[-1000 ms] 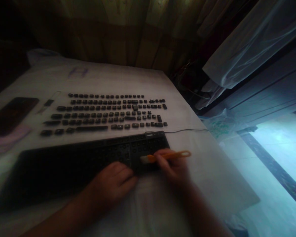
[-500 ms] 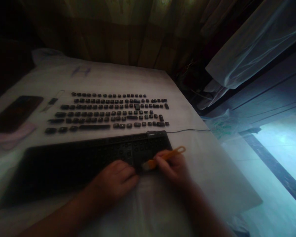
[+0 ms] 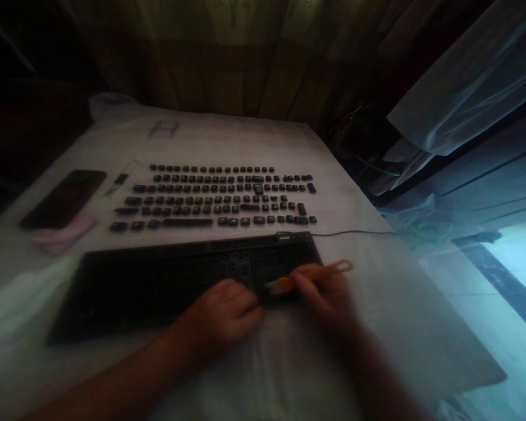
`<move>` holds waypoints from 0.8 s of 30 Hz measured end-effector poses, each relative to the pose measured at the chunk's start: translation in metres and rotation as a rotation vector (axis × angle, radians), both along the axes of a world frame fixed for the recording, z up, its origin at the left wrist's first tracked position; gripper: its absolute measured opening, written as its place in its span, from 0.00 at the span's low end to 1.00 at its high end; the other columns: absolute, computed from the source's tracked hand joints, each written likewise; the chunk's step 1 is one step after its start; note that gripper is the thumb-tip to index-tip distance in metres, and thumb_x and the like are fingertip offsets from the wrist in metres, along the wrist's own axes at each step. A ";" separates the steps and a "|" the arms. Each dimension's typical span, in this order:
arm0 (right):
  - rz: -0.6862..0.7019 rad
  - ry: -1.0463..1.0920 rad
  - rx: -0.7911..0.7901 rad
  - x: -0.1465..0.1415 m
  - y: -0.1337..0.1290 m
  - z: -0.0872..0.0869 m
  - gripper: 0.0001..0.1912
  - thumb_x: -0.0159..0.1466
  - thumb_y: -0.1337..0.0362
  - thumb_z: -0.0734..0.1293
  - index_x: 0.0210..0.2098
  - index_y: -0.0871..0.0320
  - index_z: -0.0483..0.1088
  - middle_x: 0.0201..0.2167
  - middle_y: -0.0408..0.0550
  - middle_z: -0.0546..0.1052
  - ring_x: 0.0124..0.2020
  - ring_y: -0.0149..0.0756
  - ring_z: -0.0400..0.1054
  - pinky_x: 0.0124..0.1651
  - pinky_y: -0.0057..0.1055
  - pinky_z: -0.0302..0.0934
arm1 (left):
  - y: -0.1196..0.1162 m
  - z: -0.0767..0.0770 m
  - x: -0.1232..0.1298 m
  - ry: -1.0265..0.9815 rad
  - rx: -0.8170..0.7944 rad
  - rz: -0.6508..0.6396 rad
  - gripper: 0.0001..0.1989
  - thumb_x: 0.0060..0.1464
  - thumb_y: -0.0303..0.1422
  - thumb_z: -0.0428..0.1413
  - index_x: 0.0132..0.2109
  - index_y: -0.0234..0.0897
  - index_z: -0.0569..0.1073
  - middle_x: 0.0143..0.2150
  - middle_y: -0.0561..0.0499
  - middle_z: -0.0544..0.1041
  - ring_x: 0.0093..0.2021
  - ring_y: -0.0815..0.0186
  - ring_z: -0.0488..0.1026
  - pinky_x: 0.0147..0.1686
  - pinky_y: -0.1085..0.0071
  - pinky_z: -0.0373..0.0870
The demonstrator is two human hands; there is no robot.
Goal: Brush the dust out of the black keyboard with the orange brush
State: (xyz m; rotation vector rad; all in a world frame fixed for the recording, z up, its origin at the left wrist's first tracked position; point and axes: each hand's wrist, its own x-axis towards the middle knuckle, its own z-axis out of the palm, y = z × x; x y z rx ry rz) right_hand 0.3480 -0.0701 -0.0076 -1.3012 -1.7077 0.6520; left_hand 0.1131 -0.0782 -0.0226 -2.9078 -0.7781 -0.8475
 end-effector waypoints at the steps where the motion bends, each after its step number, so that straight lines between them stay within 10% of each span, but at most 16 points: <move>1: -0.013 0.020 0.010 0.000 0.000 -0.001 0.10 0.62 0.65 0.66 0.25 0.56 0.74 0.23 0.45 0.80 0.22 0.36 0.74 0.25 0.29 0.69 | 0.000 -0.001 0.000 0.001 0.002 0.001 0.11 0.66 0.26 0.48 0.42 0.36 0.75 0.35 0.49 0.77 0.36 0.62 0.71 0.38 0.63 0.72; 6: -0.128 0.210 -0.027 0.003 -0.004 -0.006 0.06 0.64 0.65 0.68 0.33 0.54 0.78 0.23 0.42 0.79 0.20 0.33 0.72 0.24 0.28 0.67 | 0.000 -0.002 0.000 0.050 -0.013 -0.001 0.11 0.66 0.27 0.48 0.42 0.37 0.75 0.36 0.49 0.76 0.37 0.62 0.71 0.39 0.63 0.72; 13: 0.115 0.608 -0.116 -0.018 -0.024 0.021 0.06 0.67 0.59 0.70 0.40 0.50 0.80 0.26 0.42 0.81 0.22 0.30 0.74 0.23 0.24 0.69 | 0.001 -0.004 0.001 0.018 -0.014 0.005 0.10 0.66 0.27 0.49 0.40 0.39 0.75 0.35 0.51 0.76 0.34 0.64 0.70 0.37 0.64 0.69; 19: 0.379 0.239 -0.062 -0.067 -0.026 0.041 0.09 0.67 0.67 0.66 0.37 0.53 0.79 0.33 0.45 0.85 0.35 0.36 0.80 0.41 0.32 0.76 | 0.001 -0.004 0.004 -0.083 -0.074 0.023 0.22 0.72 0.34 0.36 0.43 0.36 0.74 0.35 0.52 0.78 0.35 0.65 0.73 0.38 0.66 0.70; 24: -0.161 0.291 0.056 -0.043 -0.011 0.039 0.08 0.65 0.67 0.66 0.36 0.54 0.79 0.24 0.43 0.80 0.23 0.34 0.74 0.27 0.30 0.72 | 0.000 0.001 0.002 0.018 -0.033 -0.004 0.14 0.68 0.27 0.45 0.41 0.38 0.75 0.37 0.50 0.77 0.36 0.63 0.71 0.39 0.63 0.70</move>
